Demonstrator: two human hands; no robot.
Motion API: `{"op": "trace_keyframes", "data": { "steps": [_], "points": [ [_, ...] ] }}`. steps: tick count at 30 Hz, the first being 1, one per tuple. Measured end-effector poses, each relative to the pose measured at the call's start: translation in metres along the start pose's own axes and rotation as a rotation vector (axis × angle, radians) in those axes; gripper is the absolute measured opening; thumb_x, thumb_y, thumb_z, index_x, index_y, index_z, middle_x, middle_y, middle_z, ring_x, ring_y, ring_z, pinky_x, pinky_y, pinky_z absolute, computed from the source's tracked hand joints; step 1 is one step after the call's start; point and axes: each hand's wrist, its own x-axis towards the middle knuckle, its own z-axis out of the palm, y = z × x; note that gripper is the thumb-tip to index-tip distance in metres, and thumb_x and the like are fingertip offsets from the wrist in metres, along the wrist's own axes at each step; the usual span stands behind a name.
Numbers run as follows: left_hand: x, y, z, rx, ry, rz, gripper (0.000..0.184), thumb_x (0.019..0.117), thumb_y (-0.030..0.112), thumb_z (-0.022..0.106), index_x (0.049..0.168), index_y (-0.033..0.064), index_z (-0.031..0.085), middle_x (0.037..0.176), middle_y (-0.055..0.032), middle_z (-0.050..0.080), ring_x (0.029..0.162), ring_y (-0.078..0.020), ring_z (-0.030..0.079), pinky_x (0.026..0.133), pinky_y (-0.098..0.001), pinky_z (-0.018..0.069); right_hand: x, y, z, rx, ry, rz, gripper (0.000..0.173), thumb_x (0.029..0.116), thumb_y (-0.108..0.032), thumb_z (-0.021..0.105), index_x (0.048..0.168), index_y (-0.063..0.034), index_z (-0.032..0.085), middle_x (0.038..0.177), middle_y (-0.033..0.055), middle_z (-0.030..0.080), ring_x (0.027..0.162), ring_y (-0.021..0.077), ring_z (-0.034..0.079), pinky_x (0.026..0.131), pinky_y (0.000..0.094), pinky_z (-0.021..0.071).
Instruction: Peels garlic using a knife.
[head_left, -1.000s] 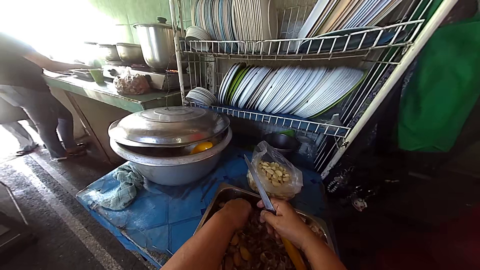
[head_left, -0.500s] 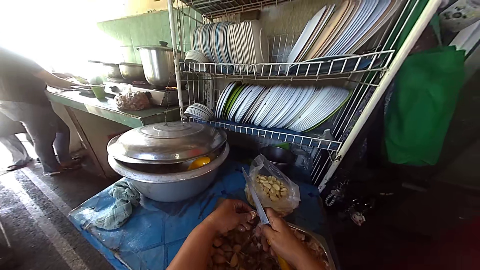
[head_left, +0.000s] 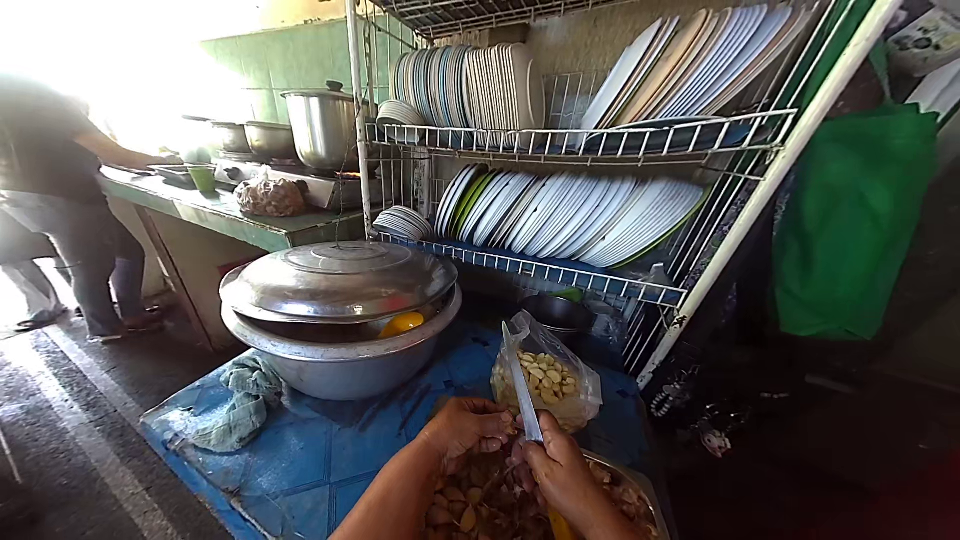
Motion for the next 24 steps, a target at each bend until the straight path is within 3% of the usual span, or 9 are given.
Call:
{"op": "trace_keyframes", "data": {
  "steps": [3, 7, 17, 21, 24],
  "points": [
    [0.0, 0.0, 0.007, -0.149, 0.053, -0.033, 0.013, 0.0987, 0.004, 0.065, 0.11, -0.0027, 0.062, 0.085, -0.0085, 0.068, 0.071, -0.0136, 0.069, 0.068, -0.0262, 0.06, -0.001, -0.001, 0.003, -0.017, 0.001, -0.018, 0.038, 0.0973, -0.007, 0.043, 0.135, -0.0024, 0.045, 0.084, 0.0034, 0.064, 0.056, 0.0123, 0.06, 0.052, 0.0296, 0.0538],
    [0.001, -0.002, 0.013, -0.16, 0.067, -0.025, 0.021, 0.0986, 0.003, 0.065, 0.118, -0.0028, 0.06, 0.089, -0.0096, 0.069, 0.073, -0.0147, 0.069, 0.069, -0.0274, 0.0601, -0.001, 0.0, 0.003, -0.083, -0.001, -0.014, 0.038, 0.0982, -0.007, 0.042, 0.135, -0.0011, 0.044, 0.088, 0.0058, 0.064, 0.06, 0.0146, 0.062, 0.056, 0.0327, 0.055],
    [0.002, -0.003, 0.014, -0.087, 0.116, 0.066, 0.019, 0.0936, -0.004, 0.069, 0.11, -0.0046, 0.06, 0.093, -0.0114, 0.069, 0.076, -0.0164, 0.071, 0.071, -0.0283, 0.0616, 0.0, -0.002, 0.004, -0.13, 0.0, 0.015, 0.034, 0.1008, -0.006, 0.041, 0.134, -0.0013, 0.043, 0.09, 0.0061, 0.064, 0.062, 0.0148, 0.063, 0.059, 0.033, 0.0561],
    [0.0, -0.003, 0.016, -0.054, 0.112, 0.078, 0.018, 0.0928, -0.004, 0.07, 0.108, -0.0052, 0.061, 0.092, -0.0113, 0.069, 0.076, -0.0165, 0.071, 0.071, -0.0285, 0.0622, 0.0, -0.005, 0.007, -0.28, 0.015, 0.032, 0.034, 0.1026, -0.007, 0.041, 0.135, 0.0016, 0.041, 0.093, 0.011, 0.063, 0.074, 0.0209, 0.066, 0.072, 0.0393, 0.0577],
    [-0.001, -0.004, 0.018, -0.035, 0.112, 0.085, 0.018, 0.0912, -0.005, 0.071, 0.106, -0.0055, 0.061, 0.092, -0.0117, 0.069, 0.076, -0.0171, 0.072, 0.071, -0.0289, 0.0625, -0.003, -0.015, 0.01, -0.411, 0.041, 0.08, 0.035, 0.1037, -0.007, 0.042, 0.137, 0.0038, 0.039, 0.101, 0.0161, 0.063, 0.091, 0.026, 0.068, 0.087, 0.0413, 0.0551]
  ]
}}
